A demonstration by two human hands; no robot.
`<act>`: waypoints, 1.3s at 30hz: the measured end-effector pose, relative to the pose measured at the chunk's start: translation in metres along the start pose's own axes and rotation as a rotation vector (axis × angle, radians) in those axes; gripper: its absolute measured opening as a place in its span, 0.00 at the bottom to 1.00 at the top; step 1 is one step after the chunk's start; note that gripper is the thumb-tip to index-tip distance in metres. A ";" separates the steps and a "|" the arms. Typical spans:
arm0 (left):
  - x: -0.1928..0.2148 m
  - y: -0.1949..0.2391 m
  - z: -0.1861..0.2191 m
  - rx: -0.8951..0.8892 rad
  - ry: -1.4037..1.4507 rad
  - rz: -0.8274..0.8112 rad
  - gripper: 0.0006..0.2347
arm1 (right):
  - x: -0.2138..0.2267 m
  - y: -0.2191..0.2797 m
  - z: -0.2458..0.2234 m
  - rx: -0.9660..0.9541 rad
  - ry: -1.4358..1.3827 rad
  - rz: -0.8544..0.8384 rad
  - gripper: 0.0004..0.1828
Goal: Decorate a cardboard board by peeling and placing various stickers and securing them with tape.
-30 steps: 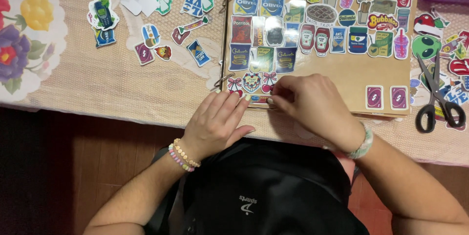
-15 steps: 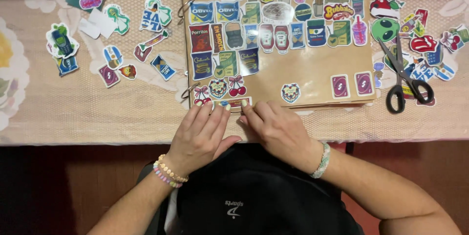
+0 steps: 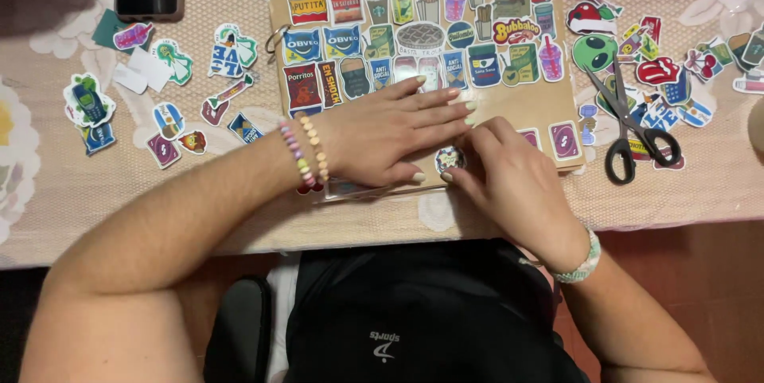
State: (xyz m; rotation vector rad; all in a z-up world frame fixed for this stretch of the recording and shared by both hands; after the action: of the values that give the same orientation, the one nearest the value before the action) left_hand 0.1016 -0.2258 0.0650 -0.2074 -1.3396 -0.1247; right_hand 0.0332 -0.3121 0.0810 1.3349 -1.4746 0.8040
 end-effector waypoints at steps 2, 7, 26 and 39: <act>-0.009 -0.008 -0.008 -0.072 0.026 -0.023 0.34 | -0.005 -0.004 0.002 -0.015 0.042 -0.044 0.18; -0.029 -0.008 -0.018 -0.093 0.044 -0.144 0.38 | -0.008 -0.011 0.007 0.046 0.042 -0.011 0.12; 0.066 0.058 -0.036 -0.028 0.611 0.345 0.28 | -0.006 -0.036 -0.016 0.001 -0.471 -0.215 0.02; 0.008 0.062 -0.035 0.127 0.470 0.126 0.37 | -0.020 -0.058 -0.034 0.048 -0.276 -0.146 0.04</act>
State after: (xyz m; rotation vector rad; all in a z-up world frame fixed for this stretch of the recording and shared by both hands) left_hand 0.1497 -0.1724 0.0609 -0.1428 -0.8601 0.0191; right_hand 0.0960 -0.2850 0.0656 1.6202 -1.5544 0.5809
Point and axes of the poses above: each hand's wrist, its own y-axis away from the middle knuckle, its own x-axis out of the back of the hand, z = x × y, the point moved 9 cm from there along -y, towards the middle knuckle, and after that the axes turned 5 degrees about -x, right-handed, at the moved point
